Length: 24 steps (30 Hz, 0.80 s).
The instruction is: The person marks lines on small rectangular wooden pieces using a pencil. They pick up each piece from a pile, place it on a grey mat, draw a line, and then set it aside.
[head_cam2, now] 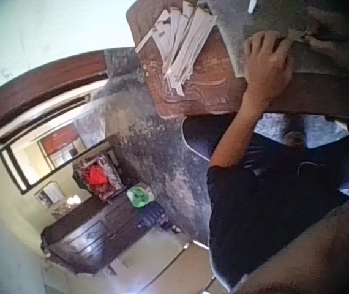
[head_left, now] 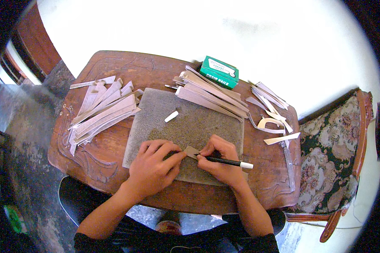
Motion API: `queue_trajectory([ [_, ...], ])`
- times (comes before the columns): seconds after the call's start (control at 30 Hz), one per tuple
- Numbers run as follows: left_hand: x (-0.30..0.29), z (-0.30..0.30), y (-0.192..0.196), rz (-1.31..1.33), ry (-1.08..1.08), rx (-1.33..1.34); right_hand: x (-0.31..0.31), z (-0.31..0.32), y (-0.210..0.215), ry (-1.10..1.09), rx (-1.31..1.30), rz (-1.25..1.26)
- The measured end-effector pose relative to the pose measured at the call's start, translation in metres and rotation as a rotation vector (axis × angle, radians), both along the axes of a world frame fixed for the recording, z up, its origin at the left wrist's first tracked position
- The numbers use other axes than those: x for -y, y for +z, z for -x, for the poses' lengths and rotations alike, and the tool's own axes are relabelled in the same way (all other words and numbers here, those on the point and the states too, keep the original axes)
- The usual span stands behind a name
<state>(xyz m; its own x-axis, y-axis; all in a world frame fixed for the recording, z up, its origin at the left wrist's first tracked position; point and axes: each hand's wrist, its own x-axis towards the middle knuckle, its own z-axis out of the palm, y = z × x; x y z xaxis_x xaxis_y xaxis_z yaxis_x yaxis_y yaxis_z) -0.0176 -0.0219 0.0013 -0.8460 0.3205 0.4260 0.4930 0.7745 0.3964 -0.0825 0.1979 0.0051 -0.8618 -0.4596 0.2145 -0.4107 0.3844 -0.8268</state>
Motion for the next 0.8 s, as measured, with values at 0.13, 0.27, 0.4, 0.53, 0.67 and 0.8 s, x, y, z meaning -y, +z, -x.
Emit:
queue_trajectory([
  [0.13, 0.0001, 0.0007, -0.0037, 0.000, 0.000, -0.009, 0.0005, -0.0003, -0.0007, -0.014, 0.012, -0.014],
  [0.27, 0.0007, 0.0004, -0.0019, 0.005, -0.002, 0.001, 0.0015, 0.0002, -0.0001, -0.011, 0.007, -0.013],
  [0.4, -0.0003, 0.0003, -0.0032, -0.002, 0.002, -0.006, 0.0012, 0.0001, -0.0006, -0.014, -0.005, -0.017],
  [0.53, 0.0003, 0.0005, -0.0051, -0.008, -0.001, -0.006, 0.0024, -0.0004, 0.0010, -0.013, 0.011, -0.011],
  [0.67, -0.0001, -0.0003, -0.0022, -0.009, -0.003, 0.013, 0.0018, -0.0005, -0.0012, -0.009, 0.008, 0.007],
  [0.8, 0.0001, 0.0003, -0.0028, -0.006, 0.002, 0.021, 0.0030, -0.0004, 0.0011, -0.012, 0.013, 0.012],
])
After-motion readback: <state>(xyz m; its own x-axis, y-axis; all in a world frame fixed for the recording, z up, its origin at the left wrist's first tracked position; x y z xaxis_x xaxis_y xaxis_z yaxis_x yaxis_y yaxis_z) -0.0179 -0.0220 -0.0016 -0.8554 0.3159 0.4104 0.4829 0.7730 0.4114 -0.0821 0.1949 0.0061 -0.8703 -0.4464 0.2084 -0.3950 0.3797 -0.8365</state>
